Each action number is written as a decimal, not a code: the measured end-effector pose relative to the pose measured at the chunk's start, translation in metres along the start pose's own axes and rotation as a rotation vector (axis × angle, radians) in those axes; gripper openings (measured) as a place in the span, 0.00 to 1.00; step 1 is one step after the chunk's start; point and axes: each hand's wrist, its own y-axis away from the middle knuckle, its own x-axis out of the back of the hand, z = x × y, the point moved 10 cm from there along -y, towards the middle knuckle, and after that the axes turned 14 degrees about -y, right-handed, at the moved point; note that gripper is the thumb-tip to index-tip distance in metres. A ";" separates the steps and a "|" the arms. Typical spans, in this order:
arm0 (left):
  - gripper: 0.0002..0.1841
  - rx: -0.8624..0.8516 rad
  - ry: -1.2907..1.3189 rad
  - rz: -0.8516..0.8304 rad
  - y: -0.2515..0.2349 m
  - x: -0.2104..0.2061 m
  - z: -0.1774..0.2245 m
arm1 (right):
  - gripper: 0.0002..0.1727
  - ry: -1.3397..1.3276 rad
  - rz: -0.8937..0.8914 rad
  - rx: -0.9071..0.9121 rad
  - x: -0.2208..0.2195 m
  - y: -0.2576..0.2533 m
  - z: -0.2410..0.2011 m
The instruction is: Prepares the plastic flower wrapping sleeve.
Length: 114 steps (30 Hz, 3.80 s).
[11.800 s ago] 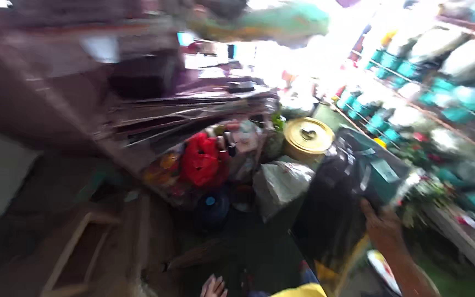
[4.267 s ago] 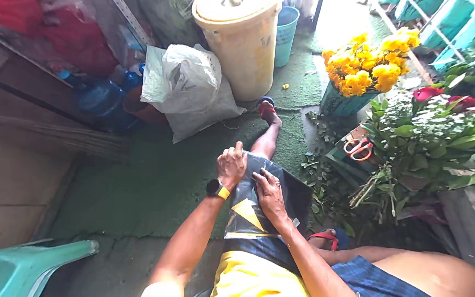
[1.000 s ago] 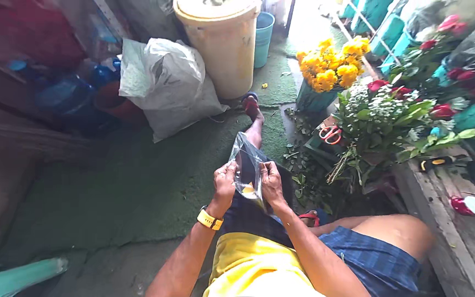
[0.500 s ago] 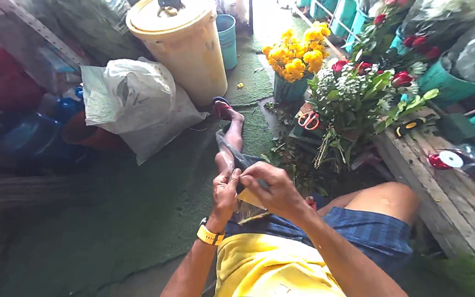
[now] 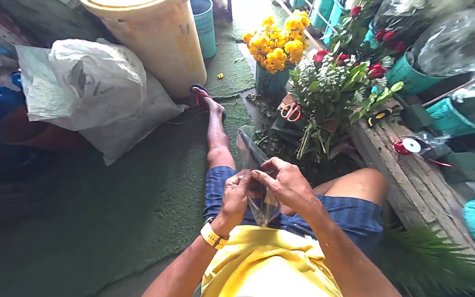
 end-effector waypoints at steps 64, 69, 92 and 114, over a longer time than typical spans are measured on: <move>0.08 -0.185 -0.156 0.029 -0.027 0.009 -0.017 | 0.13 -0.235 0.171 0.158 0.009 -0.011 0.060; 0.08 -0.220 -0.185 0.059 -0.022 0.007 -0.001 | 0.11 -0.160 0.240 0.453 0.018 -0.002 0.033; 0.07 -0.047 0.057 0.000 -0.028 0.011 -0.016 | 0.11 -0.634 -0.028 0.098 -0.006 -0.022 0.057; 0.08 -0.086 -0.007 0.020 -0.029 0.010 -0.014 | 0.11 -0.328 0.127 0.375 0.001 -0.011 0.045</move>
